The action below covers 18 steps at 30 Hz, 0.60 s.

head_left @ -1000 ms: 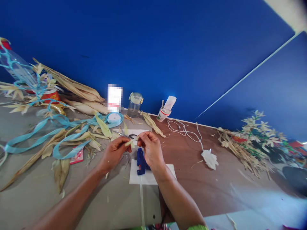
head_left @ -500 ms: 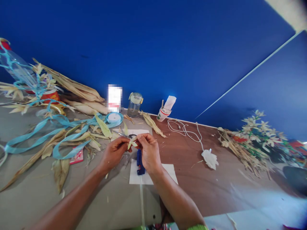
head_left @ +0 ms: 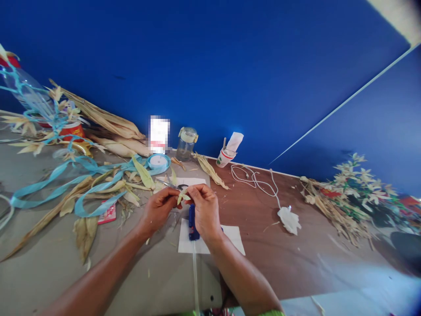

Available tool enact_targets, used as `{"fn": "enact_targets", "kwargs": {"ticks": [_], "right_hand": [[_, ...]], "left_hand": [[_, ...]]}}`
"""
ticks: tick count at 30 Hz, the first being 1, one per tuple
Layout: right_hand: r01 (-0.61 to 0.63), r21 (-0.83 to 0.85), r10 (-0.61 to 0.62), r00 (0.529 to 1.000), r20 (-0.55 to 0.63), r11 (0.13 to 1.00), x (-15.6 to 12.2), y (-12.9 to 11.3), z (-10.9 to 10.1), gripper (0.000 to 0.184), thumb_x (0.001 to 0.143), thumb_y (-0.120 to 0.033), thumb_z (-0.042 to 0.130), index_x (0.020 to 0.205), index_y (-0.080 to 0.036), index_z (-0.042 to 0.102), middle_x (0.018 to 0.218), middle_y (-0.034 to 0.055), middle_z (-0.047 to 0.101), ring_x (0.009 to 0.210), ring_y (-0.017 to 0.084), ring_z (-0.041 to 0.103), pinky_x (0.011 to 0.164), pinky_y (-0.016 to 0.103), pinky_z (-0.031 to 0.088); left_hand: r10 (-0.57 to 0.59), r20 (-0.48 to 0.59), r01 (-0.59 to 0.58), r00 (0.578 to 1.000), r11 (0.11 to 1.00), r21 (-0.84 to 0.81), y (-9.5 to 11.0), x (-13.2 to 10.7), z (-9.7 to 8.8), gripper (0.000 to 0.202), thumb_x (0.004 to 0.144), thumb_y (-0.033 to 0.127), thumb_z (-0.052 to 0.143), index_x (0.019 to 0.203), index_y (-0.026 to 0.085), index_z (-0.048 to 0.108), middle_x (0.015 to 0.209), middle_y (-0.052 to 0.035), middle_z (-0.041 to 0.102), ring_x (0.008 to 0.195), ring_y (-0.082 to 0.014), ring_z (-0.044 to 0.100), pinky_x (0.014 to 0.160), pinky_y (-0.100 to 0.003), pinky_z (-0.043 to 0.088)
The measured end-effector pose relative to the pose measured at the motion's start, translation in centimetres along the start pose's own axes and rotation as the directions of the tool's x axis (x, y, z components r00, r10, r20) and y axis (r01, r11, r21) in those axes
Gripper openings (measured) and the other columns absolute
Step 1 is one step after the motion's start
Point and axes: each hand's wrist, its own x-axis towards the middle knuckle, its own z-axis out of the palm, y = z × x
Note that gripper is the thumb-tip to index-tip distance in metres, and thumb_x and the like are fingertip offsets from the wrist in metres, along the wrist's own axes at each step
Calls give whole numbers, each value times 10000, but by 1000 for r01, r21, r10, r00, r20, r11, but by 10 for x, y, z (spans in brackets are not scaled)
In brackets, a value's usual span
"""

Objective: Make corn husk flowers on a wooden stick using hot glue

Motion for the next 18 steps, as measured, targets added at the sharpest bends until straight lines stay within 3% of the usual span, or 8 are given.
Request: {"fn": "enact_targets", "kwargs": {"ticks": [18], "right_hand": [[13, -23, -13, 1000, 25, 1000, 1, 3, -1, 151, 685, -288, 659, 640, -156, 600, 603, -13, 628, 479, 82, 513, 485, 213, 418]], "left_hand": [[-17, 0, 17, 1000, 1000, 12, 1, 0, 0, 95, 729, 236, 593, 741, 145, 619, 629, -1, 610, 564, -111, 569, 571, -234, 461]]}}
